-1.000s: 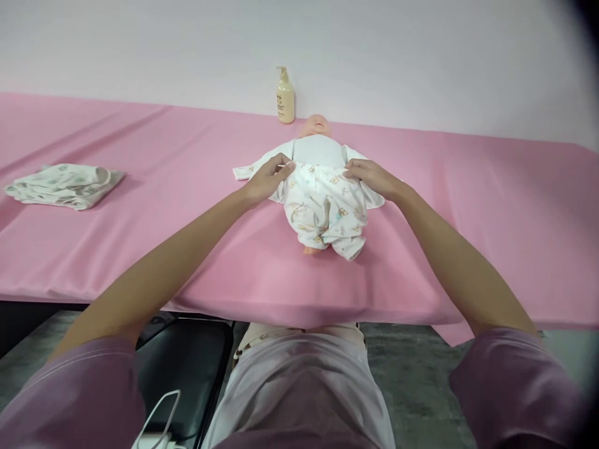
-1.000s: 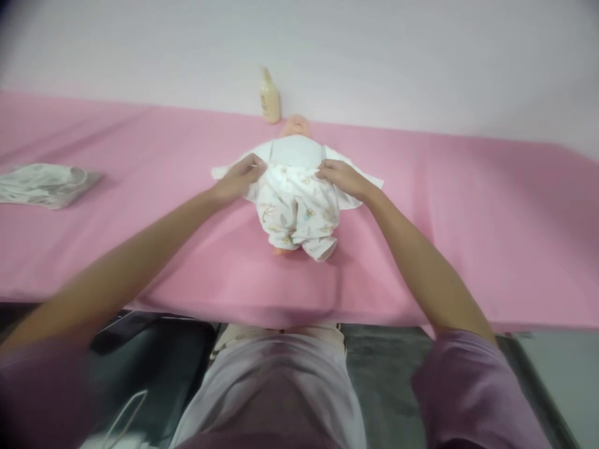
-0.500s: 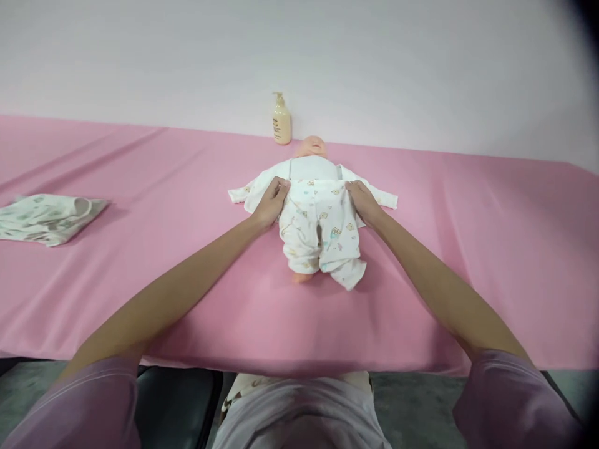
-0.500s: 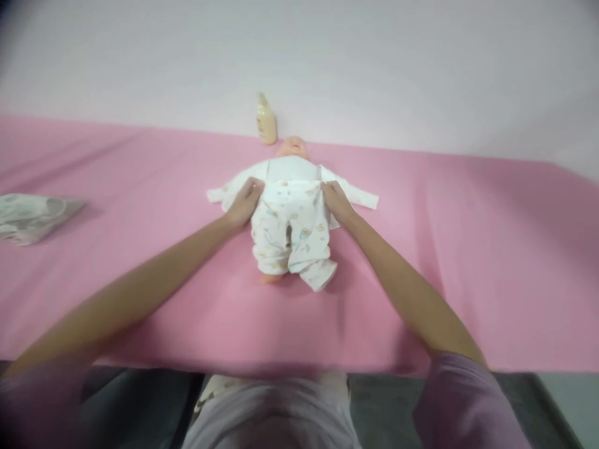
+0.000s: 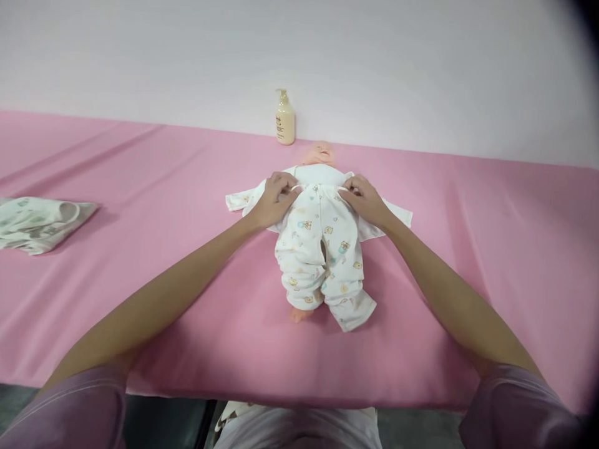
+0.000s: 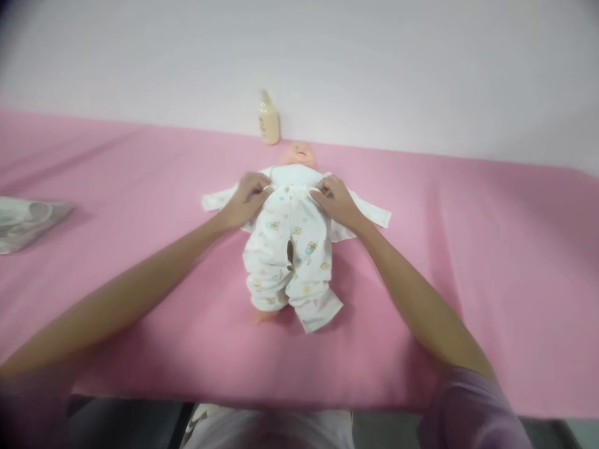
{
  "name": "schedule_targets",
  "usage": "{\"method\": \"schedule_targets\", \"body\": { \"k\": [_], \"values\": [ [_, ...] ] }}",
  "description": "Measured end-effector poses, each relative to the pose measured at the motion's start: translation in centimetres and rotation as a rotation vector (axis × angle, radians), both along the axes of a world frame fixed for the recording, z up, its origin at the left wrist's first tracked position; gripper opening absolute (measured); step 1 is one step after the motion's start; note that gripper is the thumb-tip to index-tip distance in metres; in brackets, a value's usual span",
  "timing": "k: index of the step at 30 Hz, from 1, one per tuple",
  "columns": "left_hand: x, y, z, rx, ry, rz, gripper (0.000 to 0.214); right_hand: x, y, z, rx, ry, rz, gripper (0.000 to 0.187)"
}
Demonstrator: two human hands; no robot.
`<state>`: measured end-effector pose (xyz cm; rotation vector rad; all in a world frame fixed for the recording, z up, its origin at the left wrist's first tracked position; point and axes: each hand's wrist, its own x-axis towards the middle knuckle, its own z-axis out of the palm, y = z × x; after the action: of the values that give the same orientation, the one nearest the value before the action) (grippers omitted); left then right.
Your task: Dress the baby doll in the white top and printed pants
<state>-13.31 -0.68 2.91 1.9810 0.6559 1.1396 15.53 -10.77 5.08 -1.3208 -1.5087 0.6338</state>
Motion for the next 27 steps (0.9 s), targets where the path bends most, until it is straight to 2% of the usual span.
{"method": "schedule_targets", "body": {
  "k": [1, 3, 7, 10, 12, 15, 18, 21, 23, 27],
  "values": [
    [-0.1, 0.3, 0.2, 0.015, 0.016, -0.020, 0.060, 0.0, 0.3, 0.3, 0.045, -0.041, 0.002, 0.030],
    [0.0, 1.0, 0.1, -0.079, 0.038, -0.047, 0.064, 0.0, 1.4, 0.6, 0.037, -0.006, 0.023, 0.031],
    [1.2, 2.6, -1.6, -0.333, -0.043, 0.041, 0.063, -0.3, 4.2, -0.1, -0.159, 0.281, -0.020, 0.049],
    [2.5, 2.9, -2.5, -0.468, -0.113, 0.056, 0.053, -0.4, 5.2, -0.9, -0.248, 0.388, -0.086, 0.059],
    [2.9, 2.6, -2.6, -0.484, -0.112, 0.036, 0.046, -0.5, 4.9, -1.4, -0.269, 0.364, -0.108, 0.064],
    [2.7, 1.6, -2.1, -0.427, -0.010, 0.060, 0.039, -0.5, 3.4, -2.0, -0.265, 0.240, -0.167, 0.069],
    [2.3, 0.6, -1.4, -0.387, 0.102, 0.147, 0.042, -0.6, 1.9, -2.4, -0.324, 0.159, -0.249, 0.074],
    [2.2, 0.0, -1.1, -0.462, 0.098, 0.181, 0.047, -1.2, 1.2, -2.3, -0.411, 0.220, -0.288, 0.073],
    [2.2, -0.2, -1.0, -0.581, 0.008, 0.102, 0.054, -1.9, 1.1, -1.9, -0.442, 0.348, -0.240, 0.072],
    [2.3, -0.9, -0.9, -0.763, -0.197, -0.190, 0.074, -3.4, 0.7, -0.9, -0.434, 0.527, -0.020, 0.082]
  ]
}}
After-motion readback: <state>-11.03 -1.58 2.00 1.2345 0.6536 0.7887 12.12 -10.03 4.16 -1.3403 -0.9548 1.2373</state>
